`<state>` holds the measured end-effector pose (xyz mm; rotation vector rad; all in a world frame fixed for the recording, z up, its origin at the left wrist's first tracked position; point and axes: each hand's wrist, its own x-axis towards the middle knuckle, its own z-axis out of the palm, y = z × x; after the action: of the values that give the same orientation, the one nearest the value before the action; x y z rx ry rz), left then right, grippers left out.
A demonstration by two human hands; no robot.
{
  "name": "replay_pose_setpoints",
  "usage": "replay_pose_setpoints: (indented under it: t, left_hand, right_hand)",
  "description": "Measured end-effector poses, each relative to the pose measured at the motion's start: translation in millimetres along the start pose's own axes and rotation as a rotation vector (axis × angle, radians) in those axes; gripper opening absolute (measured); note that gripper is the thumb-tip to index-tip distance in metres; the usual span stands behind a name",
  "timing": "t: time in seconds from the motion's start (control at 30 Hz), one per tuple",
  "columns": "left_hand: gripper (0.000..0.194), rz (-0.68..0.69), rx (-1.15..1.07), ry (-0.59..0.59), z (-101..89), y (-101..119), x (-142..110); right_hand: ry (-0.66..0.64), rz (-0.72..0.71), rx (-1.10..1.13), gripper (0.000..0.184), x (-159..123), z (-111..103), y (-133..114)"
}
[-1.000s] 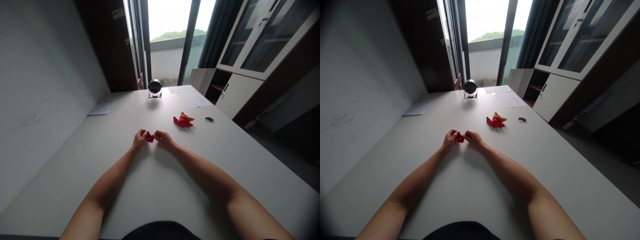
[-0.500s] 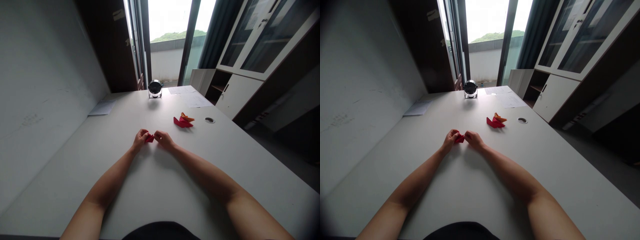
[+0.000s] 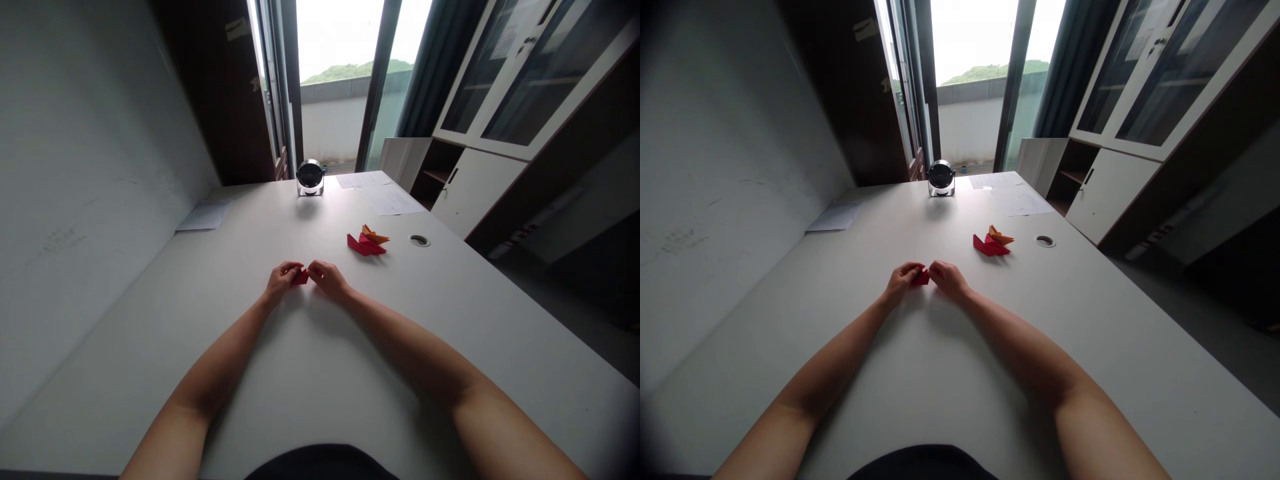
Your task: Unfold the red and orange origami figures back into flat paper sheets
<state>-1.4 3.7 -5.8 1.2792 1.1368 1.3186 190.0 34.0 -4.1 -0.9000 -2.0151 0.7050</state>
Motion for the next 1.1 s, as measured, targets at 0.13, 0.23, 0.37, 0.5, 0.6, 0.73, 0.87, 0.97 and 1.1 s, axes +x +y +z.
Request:
replay_pose_setpoints:
  t: [0.13, 0.23, 0.37, 0.5, 0.6, 0.73, 0.87, 0.97, 1.1]
  left_hand:
    - [0.035, 0.028, 0.042, -0.006, -0.2, -0.7, -0.6]
    - [0.036, 0.009, 0.031, -0.026, 0.1, -1.0, -1.0]
    - [0.036, -0.009, 0.033, -0.046, 0.5, -1.2, -1.7]
    - [0.039, -0.029, 0.021, -0.053, 1.1, -0.4, -2.1]
    - [0.038, -0.014, 0.061, -0.051, 1.2, 1.3, -1.7]
    - [0.039, 0.008, 0.117, -0.057, 1.1, 5.0, -1.6]
    - [0.041, 0.016, 0.138, -0.075, 1.7, 8.4, -2.4]
    - [0.042, 0.010, 0.136, -0.084, 2.0, 9.2, -2.9]
    - [0.041, 0.020, 0.144, -0.086, 1.6, 8.5, -2.2]
  right_hand:
    - [-0.046, 0.020, 0.019, 0.012, -0.4, 2.4, 1.5]
    - [-0.076, 0.016, 0.023, 0.013, -0.3, 3.0, 2.9]
    - [-0.099, 0.005, 0.008, 0.013, 0.6, 4.1, 6.6]
    - [-0.106, -0.016, 0.003, 0.013, 1.1, 6.1, 9.8]
    - [-0.110, -0.015, -0.002, 0.012, 0.9, 6.6, 10.6]
    - [-0.123, -0.015, -0.010, 0.011, 0.4, 5.9, 10.5]
    - [-0.129, -0.015, -0.009, 0.010, 0.4, 5.6, 10.4]
    - [-0.137, -0.016, -0.018, 0.010, 0.9, 5.7, 10.2]
    - [-0.144, -0.017, -0.033, 0.009, 1.3, 4.7, 7.8]
